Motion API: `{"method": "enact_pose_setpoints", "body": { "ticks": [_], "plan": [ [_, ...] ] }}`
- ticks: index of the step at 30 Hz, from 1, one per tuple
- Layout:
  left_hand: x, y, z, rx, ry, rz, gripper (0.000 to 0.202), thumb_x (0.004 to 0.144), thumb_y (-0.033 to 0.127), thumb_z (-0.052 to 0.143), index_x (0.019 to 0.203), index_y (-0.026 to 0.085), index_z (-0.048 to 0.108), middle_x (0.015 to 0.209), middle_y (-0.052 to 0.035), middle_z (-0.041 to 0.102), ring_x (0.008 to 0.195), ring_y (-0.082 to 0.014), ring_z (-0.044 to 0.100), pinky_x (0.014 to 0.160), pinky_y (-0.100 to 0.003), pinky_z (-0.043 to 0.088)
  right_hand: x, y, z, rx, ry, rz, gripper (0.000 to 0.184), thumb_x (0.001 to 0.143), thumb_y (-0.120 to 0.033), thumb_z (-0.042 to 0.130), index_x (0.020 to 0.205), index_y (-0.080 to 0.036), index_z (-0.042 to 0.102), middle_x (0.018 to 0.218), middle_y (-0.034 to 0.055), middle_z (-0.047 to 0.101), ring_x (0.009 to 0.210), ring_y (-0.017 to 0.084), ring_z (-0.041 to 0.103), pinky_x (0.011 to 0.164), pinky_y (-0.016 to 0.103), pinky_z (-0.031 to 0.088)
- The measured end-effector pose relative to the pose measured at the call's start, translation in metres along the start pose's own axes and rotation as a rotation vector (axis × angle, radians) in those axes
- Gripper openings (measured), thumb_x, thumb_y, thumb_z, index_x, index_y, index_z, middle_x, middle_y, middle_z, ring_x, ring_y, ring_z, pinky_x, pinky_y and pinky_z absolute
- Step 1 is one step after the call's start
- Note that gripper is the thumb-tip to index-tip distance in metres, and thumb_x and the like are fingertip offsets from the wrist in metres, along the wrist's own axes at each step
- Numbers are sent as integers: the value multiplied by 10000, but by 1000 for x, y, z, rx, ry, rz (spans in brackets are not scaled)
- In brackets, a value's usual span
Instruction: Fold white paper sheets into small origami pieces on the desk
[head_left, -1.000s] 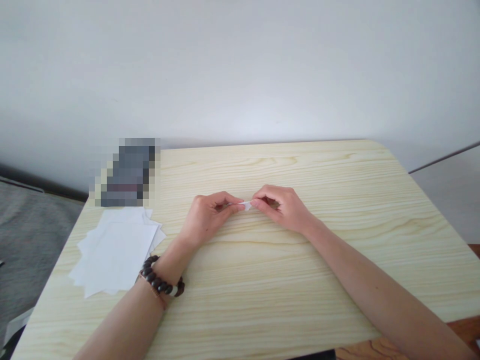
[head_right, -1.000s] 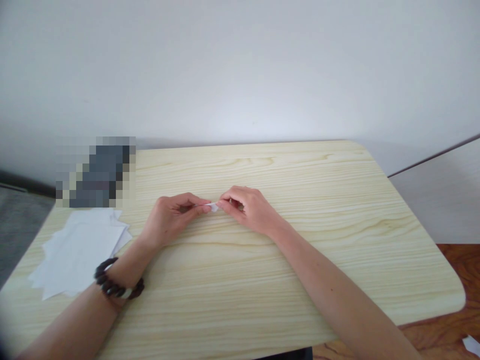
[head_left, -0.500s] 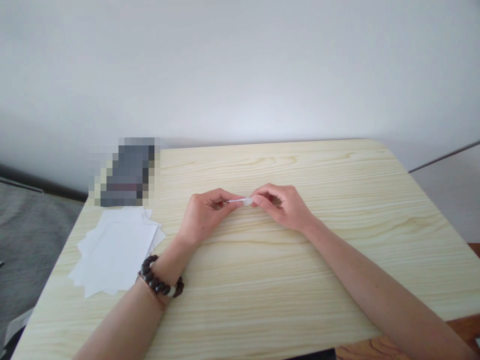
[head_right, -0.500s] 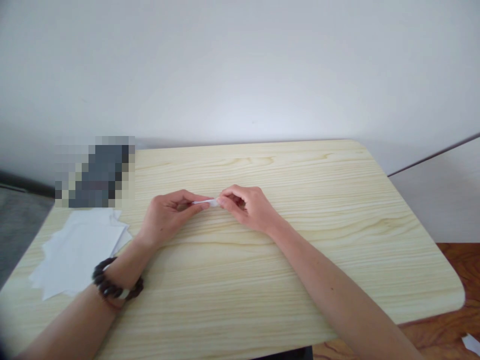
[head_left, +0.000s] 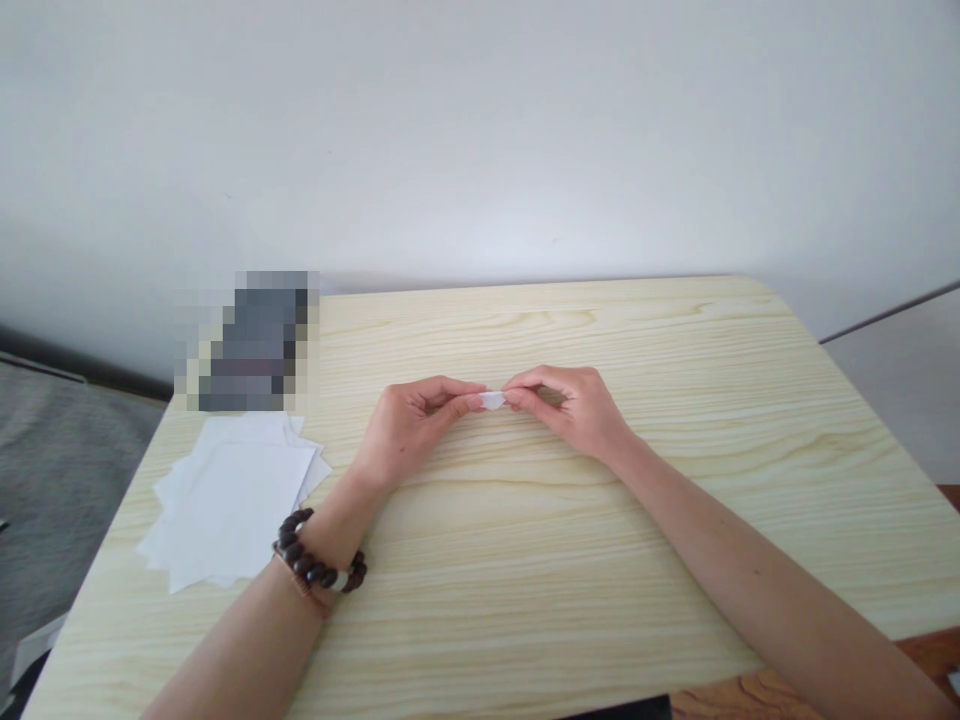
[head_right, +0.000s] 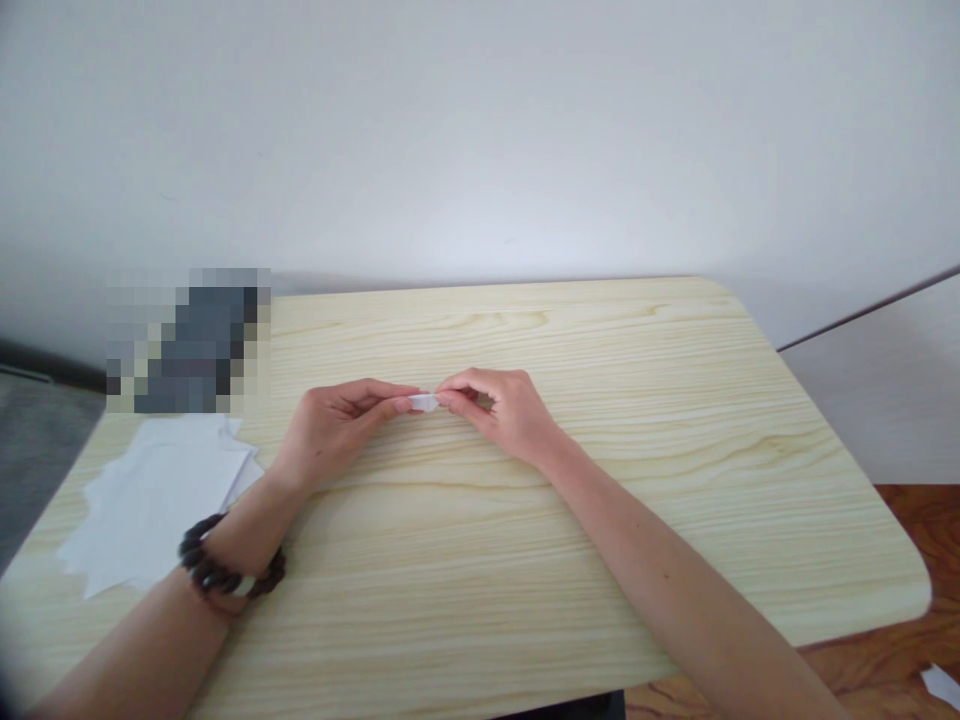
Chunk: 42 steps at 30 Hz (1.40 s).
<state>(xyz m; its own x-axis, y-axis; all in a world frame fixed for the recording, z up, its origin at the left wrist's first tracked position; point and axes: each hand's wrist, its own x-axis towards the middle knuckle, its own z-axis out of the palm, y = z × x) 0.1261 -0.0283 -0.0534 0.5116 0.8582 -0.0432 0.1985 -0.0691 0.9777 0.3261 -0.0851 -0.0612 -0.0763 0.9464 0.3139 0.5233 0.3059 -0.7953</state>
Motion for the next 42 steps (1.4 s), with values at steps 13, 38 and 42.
{"method": "enact_pose_setpoints", "body": {
  "ticks": [13, 38, 42],
  "plan": [
    [-1, -2, 2, 0, -14, 18, 293, 778, 422, 706, 926, 170, 738, 972, -54, 758, 887, -201, 702, 814, -296, 553, 1, 1, 1, -28, 41, 3, 119, 870, -277, 617, 851, -209, 712, 843, 18, 751, 770, 153, 692, 702, 253, 521],
    [1, -4, 7, 114, -31, 41, 346, 716, 406, 754, 947, 160, 681, 876, -45, 747, 736, -156, 648, 689, -252, 499, -2, 4, 2, -125, -26, -132, 174, 913, -250, 528, 827, -170, 656, 712, 0, 654, 576, 85, 531, 558, 207, 388],
    [1, -7, 8, 150, 5, 69, 266, 760, 402, 714, 883, 166, 694, 828, -29, 739, 681, -138, 629, 639, -236, 480, -2, 6, 4, -158, -24, -198, 163, 915, -254, 544, 842, -166, 660, 699, 0, 654, 581, 86, 537, 570, 209, 390]
  ]
}}
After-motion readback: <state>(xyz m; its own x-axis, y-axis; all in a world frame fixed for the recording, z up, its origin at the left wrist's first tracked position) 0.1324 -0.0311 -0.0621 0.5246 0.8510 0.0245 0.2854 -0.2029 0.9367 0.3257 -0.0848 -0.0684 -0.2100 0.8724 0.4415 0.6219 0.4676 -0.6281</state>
